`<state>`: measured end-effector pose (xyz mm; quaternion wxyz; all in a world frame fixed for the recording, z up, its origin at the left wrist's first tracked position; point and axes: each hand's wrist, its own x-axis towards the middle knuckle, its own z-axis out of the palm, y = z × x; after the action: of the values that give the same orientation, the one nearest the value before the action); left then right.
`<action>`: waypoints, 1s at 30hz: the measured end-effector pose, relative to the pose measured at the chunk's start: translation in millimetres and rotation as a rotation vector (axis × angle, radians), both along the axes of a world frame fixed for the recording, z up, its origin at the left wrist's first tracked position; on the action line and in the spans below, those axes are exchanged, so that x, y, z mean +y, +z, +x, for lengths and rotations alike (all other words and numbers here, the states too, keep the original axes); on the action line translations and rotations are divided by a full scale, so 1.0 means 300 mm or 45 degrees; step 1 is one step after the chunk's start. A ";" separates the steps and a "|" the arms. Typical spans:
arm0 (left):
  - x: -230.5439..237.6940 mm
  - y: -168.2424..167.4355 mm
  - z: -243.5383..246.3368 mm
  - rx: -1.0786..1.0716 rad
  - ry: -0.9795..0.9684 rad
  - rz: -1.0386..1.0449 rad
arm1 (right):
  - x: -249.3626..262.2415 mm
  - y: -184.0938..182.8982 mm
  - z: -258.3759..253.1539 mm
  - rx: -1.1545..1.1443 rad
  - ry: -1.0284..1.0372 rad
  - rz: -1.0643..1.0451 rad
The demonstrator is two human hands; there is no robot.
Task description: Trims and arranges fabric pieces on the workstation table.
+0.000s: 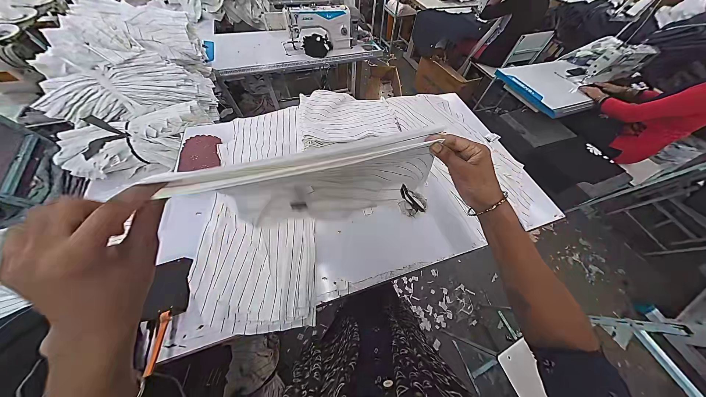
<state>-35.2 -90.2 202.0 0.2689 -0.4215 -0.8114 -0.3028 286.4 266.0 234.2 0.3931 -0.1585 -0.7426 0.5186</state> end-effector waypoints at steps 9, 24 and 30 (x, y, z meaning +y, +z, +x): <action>-0.215 -0.308 0.261 -0.880 0.069 -0.743 | -0.084 -0.618 -0.025 -0.389 0.301 -0.016; 0.575 -0.626 0.677 -0.508 -0.862 -0.101 | -0.151 -0.816 0.096 -0.288 0.147 -0.016; 0.611 -0.641 0.729 -0.581 -0.817 -0.143 | -0.108 -0.792 0.131 -0.342 0.211 0.042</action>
<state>183.4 93.1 9.6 -0.0501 -0.5897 -0.6926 -0.4124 325.8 233.4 -3.4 0.2486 -0.1581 -0.8074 0.5112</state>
